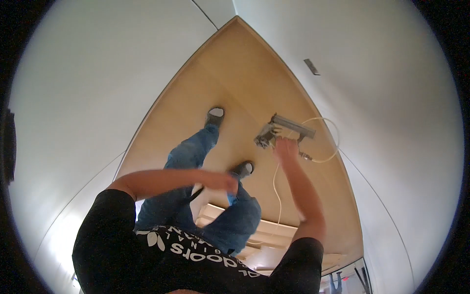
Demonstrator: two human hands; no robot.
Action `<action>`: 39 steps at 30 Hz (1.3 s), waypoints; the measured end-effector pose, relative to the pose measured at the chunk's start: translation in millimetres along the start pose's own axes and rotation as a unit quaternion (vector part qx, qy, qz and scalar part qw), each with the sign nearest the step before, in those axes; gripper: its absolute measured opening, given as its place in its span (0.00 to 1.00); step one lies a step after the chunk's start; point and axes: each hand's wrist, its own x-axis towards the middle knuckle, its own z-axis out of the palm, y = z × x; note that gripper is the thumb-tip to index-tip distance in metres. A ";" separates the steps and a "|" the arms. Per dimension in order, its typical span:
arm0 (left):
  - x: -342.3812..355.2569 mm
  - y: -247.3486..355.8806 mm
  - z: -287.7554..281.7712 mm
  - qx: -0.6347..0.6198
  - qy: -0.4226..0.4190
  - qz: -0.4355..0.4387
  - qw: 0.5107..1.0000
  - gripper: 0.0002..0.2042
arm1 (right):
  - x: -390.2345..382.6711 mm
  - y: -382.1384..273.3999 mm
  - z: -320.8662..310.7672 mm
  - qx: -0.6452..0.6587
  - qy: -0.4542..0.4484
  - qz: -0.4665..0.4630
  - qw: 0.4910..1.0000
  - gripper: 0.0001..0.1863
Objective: The person attaches a long piece of wooden trim to the base of a wall using a pneumatic nail gun and a hammer, occasionally pressing the trim into place by hand.
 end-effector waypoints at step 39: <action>-64.8 -18.3 -181.6 0.648 0.332 -0.175 0.663 0.25 | 0.0 17.2 39.2 0.089 0.214 0.002 0.973 0.33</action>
